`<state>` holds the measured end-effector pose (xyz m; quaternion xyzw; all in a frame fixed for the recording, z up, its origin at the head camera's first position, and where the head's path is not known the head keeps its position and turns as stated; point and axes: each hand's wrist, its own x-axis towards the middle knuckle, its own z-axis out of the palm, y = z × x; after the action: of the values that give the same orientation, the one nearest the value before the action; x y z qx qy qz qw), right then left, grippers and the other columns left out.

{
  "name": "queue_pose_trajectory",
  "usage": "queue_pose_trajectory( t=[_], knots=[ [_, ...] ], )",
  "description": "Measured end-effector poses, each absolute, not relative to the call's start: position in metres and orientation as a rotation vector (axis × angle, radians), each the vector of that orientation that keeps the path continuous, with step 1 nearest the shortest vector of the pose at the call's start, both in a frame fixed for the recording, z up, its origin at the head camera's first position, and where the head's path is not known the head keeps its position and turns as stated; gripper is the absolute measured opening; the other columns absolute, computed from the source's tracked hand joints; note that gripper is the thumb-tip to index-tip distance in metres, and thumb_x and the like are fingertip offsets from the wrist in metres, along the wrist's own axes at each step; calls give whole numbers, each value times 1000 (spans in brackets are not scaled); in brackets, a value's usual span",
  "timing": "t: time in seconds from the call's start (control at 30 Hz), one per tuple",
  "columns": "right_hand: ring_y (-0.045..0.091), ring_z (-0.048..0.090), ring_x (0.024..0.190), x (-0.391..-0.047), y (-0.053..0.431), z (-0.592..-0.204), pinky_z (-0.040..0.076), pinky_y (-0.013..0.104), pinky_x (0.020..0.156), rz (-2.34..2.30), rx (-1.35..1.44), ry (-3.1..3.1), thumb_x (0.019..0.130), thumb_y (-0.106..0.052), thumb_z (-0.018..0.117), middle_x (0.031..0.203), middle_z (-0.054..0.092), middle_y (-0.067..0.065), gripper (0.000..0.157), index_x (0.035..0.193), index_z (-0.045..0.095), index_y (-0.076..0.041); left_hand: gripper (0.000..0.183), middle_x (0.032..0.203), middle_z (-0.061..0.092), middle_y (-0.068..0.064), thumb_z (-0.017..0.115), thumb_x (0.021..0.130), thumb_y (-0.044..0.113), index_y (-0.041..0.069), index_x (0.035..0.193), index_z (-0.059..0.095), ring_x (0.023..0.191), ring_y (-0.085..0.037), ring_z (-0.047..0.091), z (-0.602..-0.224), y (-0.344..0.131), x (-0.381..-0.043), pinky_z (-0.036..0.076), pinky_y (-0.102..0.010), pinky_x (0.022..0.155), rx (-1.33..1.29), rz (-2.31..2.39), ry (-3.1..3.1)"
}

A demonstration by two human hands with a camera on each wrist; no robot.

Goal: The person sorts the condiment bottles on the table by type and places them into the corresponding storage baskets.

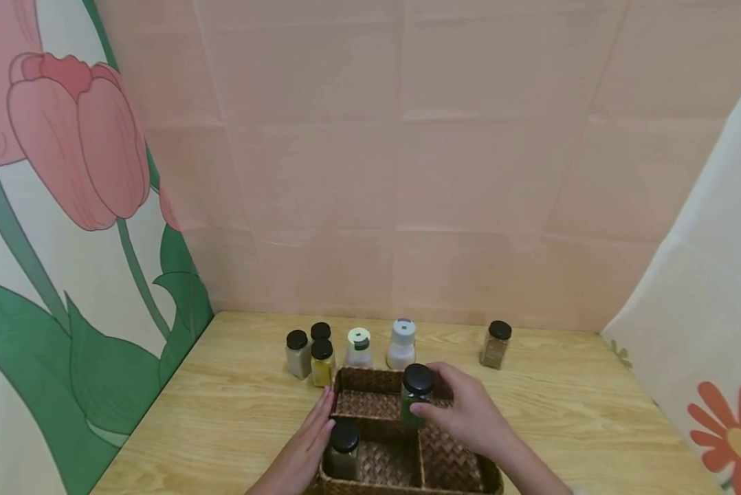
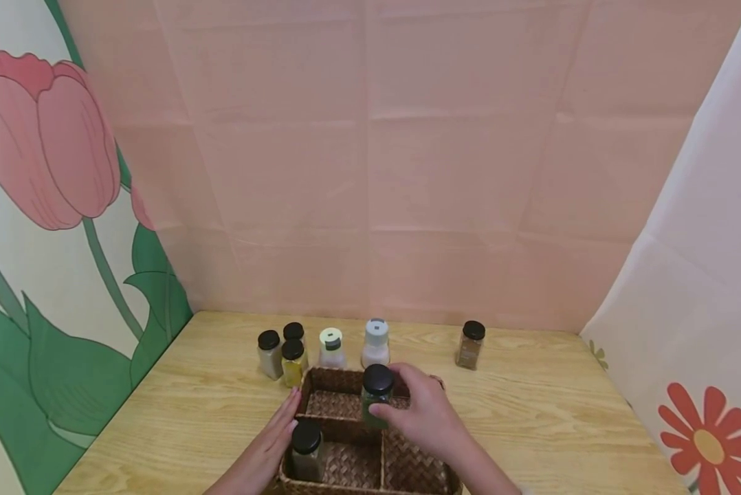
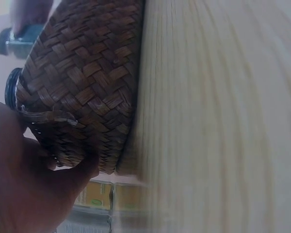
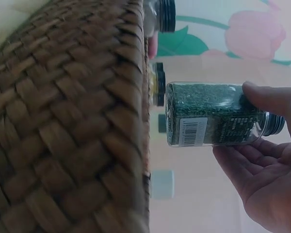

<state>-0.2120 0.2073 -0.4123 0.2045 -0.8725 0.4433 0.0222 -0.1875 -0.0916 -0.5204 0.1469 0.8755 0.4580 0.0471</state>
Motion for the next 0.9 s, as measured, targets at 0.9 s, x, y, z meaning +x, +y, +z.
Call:
queue_pose_trajectory(
  t=[0.9],
  knots=[
    [12, 69, 99, -203, 174, -429, 58, 30, 80, 1352, 920, -2838, 86, -43, 81, 110, 68, -8, 46, 121, 63, -19, 70, 171, 4, -5, 21, 109, 55, 13, 164, 10, 155, -29, 9, -520, -92, -187, 16, -63, 119, 464, 1400, 2657]
  ],
)
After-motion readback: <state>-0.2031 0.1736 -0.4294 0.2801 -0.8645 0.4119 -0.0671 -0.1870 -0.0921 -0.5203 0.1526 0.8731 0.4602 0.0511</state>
